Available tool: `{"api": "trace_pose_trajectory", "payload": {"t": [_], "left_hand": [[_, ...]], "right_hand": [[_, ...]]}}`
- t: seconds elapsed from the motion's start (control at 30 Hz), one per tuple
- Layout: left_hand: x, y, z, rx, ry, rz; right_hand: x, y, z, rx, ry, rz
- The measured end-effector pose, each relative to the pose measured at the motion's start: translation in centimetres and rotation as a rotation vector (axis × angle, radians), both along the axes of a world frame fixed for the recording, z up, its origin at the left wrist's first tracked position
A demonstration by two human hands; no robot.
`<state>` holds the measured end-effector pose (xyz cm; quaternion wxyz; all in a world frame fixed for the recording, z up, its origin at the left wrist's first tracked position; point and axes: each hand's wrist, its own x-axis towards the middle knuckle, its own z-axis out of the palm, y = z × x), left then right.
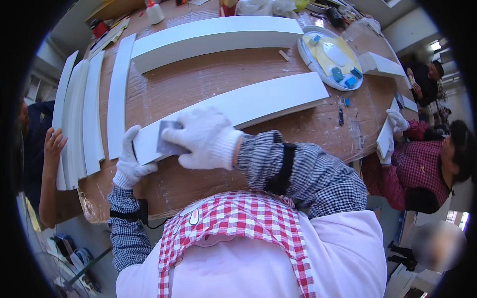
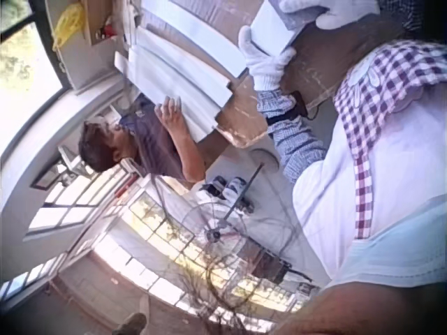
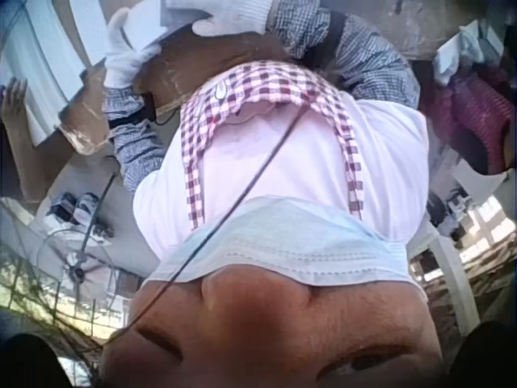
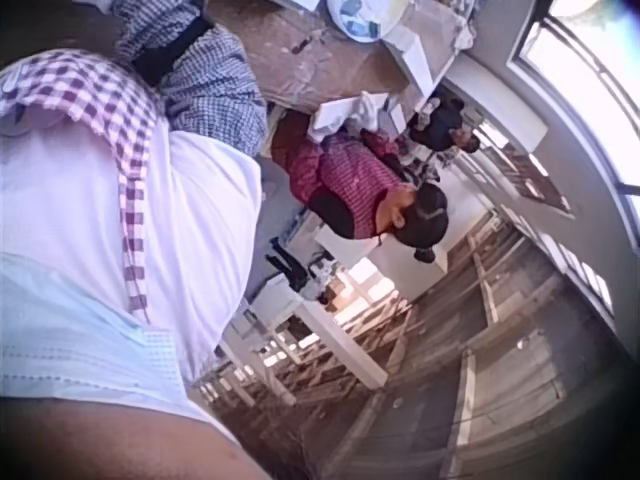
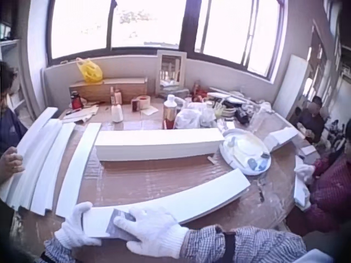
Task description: Sanding white painted wooden boards at a workshop table.
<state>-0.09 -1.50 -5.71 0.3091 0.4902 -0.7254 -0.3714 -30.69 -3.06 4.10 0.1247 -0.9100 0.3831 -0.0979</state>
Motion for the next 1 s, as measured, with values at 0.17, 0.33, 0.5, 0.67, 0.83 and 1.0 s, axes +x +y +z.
{"api": "trace_pose_trajectory", "payload": {"t": [0.17,0.33,0.5,0.67,0.83,1.0], "left_hand": [[-0.2,-0.3,0.6,-0.024,-0.059,0.031],[-0.2,0.4,0.2,-0.049,-0.050,0.047],[-0.9,0.7,0.8,0.077,-0.019,0.139],[0.3,0.4,-0.5,0.007,-0.018,0.111],[0.8,1.2,-1.0,-0.005,0.111,0.163],[-0.8,0.0,1.0,0.090,-0.026,0.142]], "right_hand": [[-20.9,0.9,-1.9,-0.366,0.154,-0.836],[-27.8,1.6,1.0,-0.233,0.201,-1.260],[-17.2,1.4,0.3,-0.376,-0.034,-0.488],[-24.2,-1.0,0.4,-0.107,0.161,-0.988],[-30.7,-0.1,1.0,-0.306,0.141,-1.102],[-19.4,0.3,0.8,-0.284,0.033,-0.418]]}}
